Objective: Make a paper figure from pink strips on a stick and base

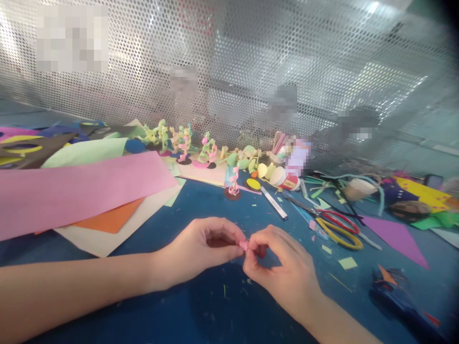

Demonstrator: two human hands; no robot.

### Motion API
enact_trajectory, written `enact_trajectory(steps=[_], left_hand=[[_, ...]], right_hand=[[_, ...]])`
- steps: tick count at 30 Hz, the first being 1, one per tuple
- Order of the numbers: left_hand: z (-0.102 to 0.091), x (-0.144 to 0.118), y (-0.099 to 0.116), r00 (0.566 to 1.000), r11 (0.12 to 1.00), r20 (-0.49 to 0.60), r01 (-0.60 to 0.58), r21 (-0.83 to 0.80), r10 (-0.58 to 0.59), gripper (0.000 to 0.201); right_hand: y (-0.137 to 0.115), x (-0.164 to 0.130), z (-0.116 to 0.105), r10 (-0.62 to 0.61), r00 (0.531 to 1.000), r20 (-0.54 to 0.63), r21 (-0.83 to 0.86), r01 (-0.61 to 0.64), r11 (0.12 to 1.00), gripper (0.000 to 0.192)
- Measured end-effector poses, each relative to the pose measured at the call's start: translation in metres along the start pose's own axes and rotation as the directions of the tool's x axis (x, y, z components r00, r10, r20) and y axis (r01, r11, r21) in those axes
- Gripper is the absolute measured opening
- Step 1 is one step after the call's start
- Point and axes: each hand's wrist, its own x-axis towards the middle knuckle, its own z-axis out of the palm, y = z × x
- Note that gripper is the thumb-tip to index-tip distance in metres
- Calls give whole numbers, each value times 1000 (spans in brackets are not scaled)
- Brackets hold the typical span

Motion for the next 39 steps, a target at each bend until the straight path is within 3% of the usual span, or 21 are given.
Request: enact_trajectory(steps=[3, 8, 11, 14, 23, 30, 35, 39], left_hand=[[-1, 1, -1, 1000, 1000, 2, -6, -23, 6, 15], [-5, 4, -1, 992, 1000, -127, -22, 2, 22, 15], [-6, 5, -1, 991, 1000, -136, 14, -7, -15, 19], [-5, 5, -2, 991, 999, -131, 26, -41, -31, 27], [-3, 4, 3, 996, 998, -90, 15, 61, -9, 18], [-3, 2, 3, 996, 994, -89, 26, 109, -17, 17], [-2, 0, 0, 995, 996, -97, 47, 81, -39, 16], [-1, 0, -2, 998, 999, -52, 35, 35, -33, 16]], right_hand=[[-2, 0, 0, 24, 1000, -16, 14, -24, 1000, 13], [3, 1, 1, 171, 984, 58, 114, -177, 978, 11], [7, 1, 1, 275, 959, 68, 153, -283, 947, 10], [7, 0, 0, 301, 951, 67, 167, -309, 936, 9], [3, 3, -2, 256, 963, 86, 147, -266, 953, 8], [1, 5, -2, 118, 993, 25, 42, -119, 992, 11], [1, 3, -1, 17, 1000, 20, -6, -17, 1000, 12], [-2, 3, -1, 7, 999, 34, -24, -6, 1000, 12]])
